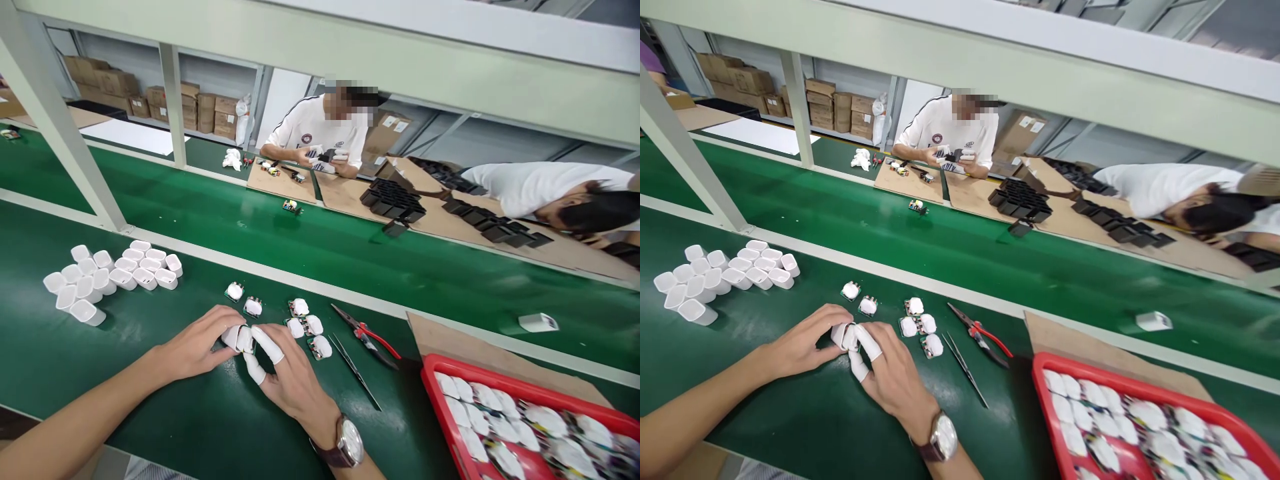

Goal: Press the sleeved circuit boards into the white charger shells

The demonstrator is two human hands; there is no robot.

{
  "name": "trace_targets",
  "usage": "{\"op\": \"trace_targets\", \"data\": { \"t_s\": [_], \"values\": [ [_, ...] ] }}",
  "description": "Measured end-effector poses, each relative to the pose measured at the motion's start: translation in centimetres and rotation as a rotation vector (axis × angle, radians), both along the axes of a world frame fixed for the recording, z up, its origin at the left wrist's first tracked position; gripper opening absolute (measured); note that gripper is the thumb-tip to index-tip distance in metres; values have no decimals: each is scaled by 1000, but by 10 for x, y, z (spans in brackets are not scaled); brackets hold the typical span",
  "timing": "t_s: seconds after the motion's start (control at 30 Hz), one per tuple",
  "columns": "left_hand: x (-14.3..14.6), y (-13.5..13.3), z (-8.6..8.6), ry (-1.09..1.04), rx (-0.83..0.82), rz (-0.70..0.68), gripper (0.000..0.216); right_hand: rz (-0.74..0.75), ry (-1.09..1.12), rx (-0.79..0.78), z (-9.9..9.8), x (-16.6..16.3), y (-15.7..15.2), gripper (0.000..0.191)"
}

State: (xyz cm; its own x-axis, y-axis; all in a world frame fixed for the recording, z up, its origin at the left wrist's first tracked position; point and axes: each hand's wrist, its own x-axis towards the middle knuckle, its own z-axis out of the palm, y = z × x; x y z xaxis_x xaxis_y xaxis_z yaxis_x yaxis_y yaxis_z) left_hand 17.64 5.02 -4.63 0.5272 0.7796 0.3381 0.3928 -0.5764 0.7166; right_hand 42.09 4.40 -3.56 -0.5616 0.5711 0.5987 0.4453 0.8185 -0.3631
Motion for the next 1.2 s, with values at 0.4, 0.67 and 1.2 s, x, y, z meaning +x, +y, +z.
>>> {"op": "trace_targets", "data": {
  "t_s": [0.4, 0.67, 1.2],
  "values": [
    [-5, -5, -9, 24, -228, -26, 57, 77, -79, -138, -11, 8, 1, 52],
    [-4, -5, -10, 8, -96, -108, 25, 49, -33, -229, -17, -2, -1, 37],
    [15, -12, 2, 93, 167, -98, 15, -166, 124, -85, -27, 23, 8, 46]
  ]
}}
